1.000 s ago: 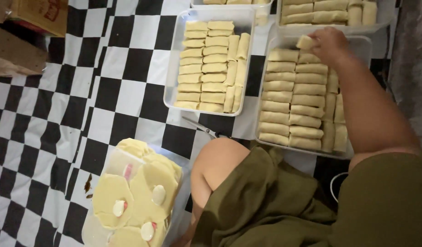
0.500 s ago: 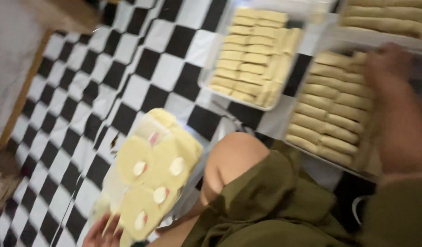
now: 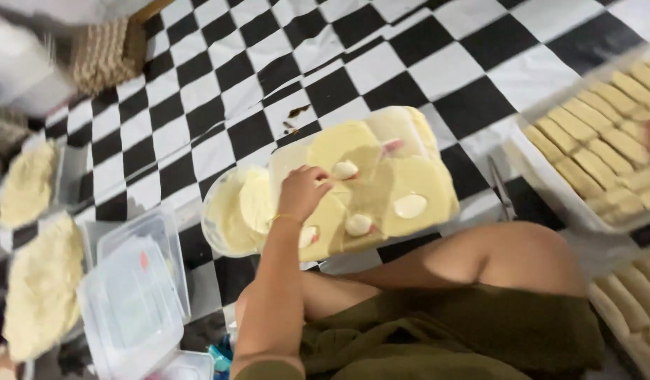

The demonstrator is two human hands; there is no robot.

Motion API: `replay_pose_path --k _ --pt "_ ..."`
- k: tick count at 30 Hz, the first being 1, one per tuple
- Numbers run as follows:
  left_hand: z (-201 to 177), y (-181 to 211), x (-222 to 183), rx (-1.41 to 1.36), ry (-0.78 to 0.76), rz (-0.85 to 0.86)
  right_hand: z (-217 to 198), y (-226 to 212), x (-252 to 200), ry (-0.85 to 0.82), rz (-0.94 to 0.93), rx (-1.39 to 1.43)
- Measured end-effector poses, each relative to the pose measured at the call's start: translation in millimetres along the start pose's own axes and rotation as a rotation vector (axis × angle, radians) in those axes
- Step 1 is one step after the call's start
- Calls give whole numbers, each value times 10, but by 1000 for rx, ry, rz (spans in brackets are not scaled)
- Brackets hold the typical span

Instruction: Rolling dough wrappers with filling to prepare food items on a production floor.

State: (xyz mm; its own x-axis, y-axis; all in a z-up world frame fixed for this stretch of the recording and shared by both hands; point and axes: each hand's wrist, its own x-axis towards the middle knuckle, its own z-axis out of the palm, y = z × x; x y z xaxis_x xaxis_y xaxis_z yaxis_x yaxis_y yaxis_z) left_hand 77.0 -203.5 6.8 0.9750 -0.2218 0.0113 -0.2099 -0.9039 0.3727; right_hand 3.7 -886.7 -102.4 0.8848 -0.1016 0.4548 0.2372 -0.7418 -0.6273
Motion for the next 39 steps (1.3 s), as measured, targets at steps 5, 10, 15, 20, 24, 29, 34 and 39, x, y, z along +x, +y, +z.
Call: replay_pose_path --k 5,10,15,20,24,29,34,39 --pt "472 -255 430 281 -246 -8 1050 -2625 766 -206 -182 -70" --pt "395 -291 360 201 -271 11 2220 -3211 1143 -540 -619 -43" --pt "463 -347 399 208 -223 80 2693 -3316 1084 -779 -610 -252" --pt "549 -407 419 183 -206 140 2755 -3303 1127 -841 -641 -234" --pt "240 -278 290 137 -278 128 2805 -3221 1110 -782 -629 -196" --pt "155 -238 246 59 -296 115 2814 -3231 1159 -719 -315 -32" --pt "346 -389 379 7 -211 81 2891 -3130 1238 -721 -139 34" --pt "379 -442 507 -130 -120 -11 3072 -3122 1257 -657 -264 -142"
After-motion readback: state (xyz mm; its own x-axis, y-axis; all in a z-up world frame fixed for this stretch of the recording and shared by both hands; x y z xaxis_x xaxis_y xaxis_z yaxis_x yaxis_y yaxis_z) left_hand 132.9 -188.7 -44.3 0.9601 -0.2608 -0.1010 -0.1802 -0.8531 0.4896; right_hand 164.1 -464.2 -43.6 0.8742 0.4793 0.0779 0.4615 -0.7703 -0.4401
